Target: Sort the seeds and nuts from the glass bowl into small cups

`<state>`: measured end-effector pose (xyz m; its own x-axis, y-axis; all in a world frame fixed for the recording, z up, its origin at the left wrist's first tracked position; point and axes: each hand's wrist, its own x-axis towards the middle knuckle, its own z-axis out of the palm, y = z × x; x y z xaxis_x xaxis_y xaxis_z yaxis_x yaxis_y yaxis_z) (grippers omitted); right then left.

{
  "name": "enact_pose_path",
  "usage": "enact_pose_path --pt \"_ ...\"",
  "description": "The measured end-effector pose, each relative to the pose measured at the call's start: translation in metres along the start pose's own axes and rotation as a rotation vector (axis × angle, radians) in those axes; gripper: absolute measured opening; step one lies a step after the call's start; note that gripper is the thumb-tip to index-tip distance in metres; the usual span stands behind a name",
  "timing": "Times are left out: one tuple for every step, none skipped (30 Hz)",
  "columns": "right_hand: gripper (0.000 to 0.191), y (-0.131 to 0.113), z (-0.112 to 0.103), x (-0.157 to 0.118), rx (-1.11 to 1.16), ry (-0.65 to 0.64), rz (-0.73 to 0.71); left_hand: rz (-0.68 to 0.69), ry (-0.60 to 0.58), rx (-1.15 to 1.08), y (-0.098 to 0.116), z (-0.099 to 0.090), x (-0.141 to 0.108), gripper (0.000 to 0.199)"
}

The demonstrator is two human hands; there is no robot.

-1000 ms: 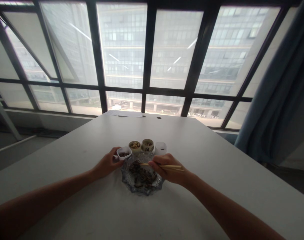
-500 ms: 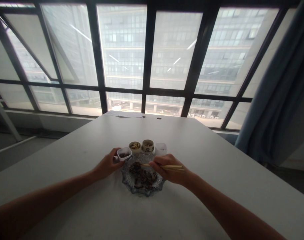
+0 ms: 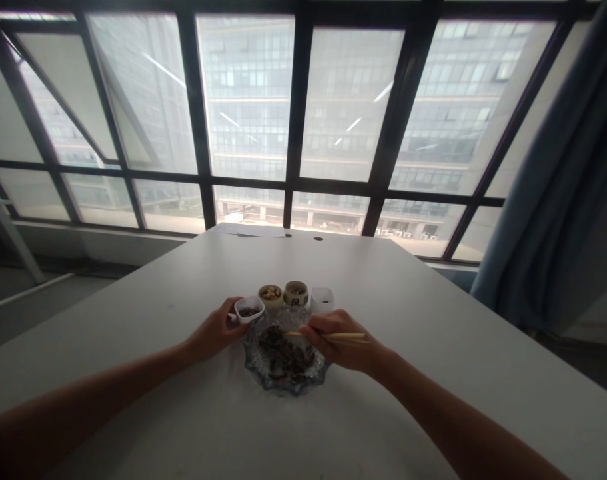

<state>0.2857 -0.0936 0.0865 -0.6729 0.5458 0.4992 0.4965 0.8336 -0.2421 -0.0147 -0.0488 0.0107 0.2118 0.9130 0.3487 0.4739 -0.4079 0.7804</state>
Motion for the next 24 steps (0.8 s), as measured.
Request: enact_pose_path --pt "0.041 -0.0003 -0.0005 0.0002 0.006 -0.001 -0.003 -0.001 0.001 -0.001 0.0003 -0.0001 0.0000 0.056" --pt "0.041 -0.0006 -0.0010 0.0004 0.014 -0.001 -0.006 -0.003 0.001 0.001 0.0006 -0.0002 -0.0001 0.056" --pt "0.041 -0.0008 -0.0014 0.0006 0.023 -0.003 -0.011 -0.004 0.000 0.005 0.0010 -0.0003 -0.0002 0.056" --pt "0.041 -0.0010 -0.0018 0.0007 0.031 -0.002 -0.013 -0.006 0.000 0.010 0.0013 -0.0004 -0.0003 0.056" --pt "0.041 -0.0011 -0.0020 0.0007 0.039 -0.001 -0.018 -0.008 0.000 0.014 0.0016 -0.0006 -0.0004 0.055" --pt "0.041 -0.0012 -0.0022 0.0006 0.045 0.002 -0.022 -0.009 -0.001 0.017 0.0019 -0.0007 -0.0004 0.055" --pt "0.040 -0.0013 -0.0023 0.0004 0.051 0.005 -0.024 -0.009 -0.002 0.020 0.0021 -0.0008 -0.0005 0.054" --pt "0.040 -0.0014 -0.0024 0.0002 0.057 0.008 -0.025 -0.008 -0.004 0.021 0.0023 -0.0009 -0.0005 0.054" --pt "0.041 -0.0015 -0.0025 -0.0001 0.065 0.011 -0.023 -0.007 -0.005 0.022 0.0024 -0.0010 -0.0004 0.054" --pt "0.041 -0.0016 -0.0027 -0.0005 0.076 0.015 -0.018 -0.007 -0.006 0.021 0.0026 -0.0010 -0.0004 0.054" --pt "0.042 -0.0017 -0.0029 -0.0009 0.091 0.015 -0.011 -0.007 -0.005 0.021 0.0026 -0.0009 -0.0003 0.054" --pt "0.042 -0.0018 -0.0033 -0.0013 0.108 0.016 0.001 -0.007 -0.004 0.018 0.0026 -0.0008 -0.0003 0.054" --pt "0.043 -0.0020 -0.0037 -0.0016 0.129 0.014 0.013 -0.007 -0.004 0.016 0.0024 -0.0006 -0.0003 0.054" --pt "0.044 -0.0023 -0.0042 -0.0018 0.150 0.011 0.029 -0.008 -0.002 0.015 0.0020 -0.0004 -0.0003 0.055" --pt "0.046 -0.0025 -0.0048 -0.0020 0.172 0.009 0.046 -0.010 -0.001 0.015 0.0013 -0.0002 -0.0003 0.056" --pt "0.047 -0.0029 -0.0054 -0.0021 0.194 0.008 0.060 -0.010 -0.001 0.015 0.0005 0.0001 -0.0002 0.057" --pt "0.048 -0.0032 -0.0060 -0.0022 0.216 0.009 0.071 -0.009 0.000 0.014 -0.0004 0.0003 -0.0002 0.057" --pt "0.048 -0.0034 -0.0065 -0.0022 0.232 0.011 0.082 -0.008 0.001 0.013 -0.0013 0.0005 -0.0001 0.058" --pt "0.049 -0.0036 -0.0069 -0.0023 0.242 0.013 0.089 -0.006 0.002 0.013 -0.0022 0.0006 0.0001 0.058" --pt "0.050 -0.0037 -0.0072 -0.0023 0.245 0.015 0.093 -0.004 0.002 0.013 -0.0029 0.0006 0.0002 0.058" --pt "0.051 -0.0036 -0.0072 -0.0024 0.244 0.014 0.094 -0.002 0.000 0.012 -0.0033 0.0006 0.0004 0.058" --pt "0.051 -0.0036 -0.0071 -0.0024 0.239 0.015 0.094 -0.002 -0.002 0.011 -0.0033 0.0005 0.0005 0.058" --pt "0.050 -0.0035 -0.0068 -0.0024 0.230 0.017 0.087 -0.003 -0.005 0.009 -0.0031 0.0004 0.0005 0.057" --pt "0.050 -0.0035 -0.0065 -0.0024 0.220 0.020 0.075 -0.004 -0.006 0.004 -0.0025 0.0003 0.0005 0.057"
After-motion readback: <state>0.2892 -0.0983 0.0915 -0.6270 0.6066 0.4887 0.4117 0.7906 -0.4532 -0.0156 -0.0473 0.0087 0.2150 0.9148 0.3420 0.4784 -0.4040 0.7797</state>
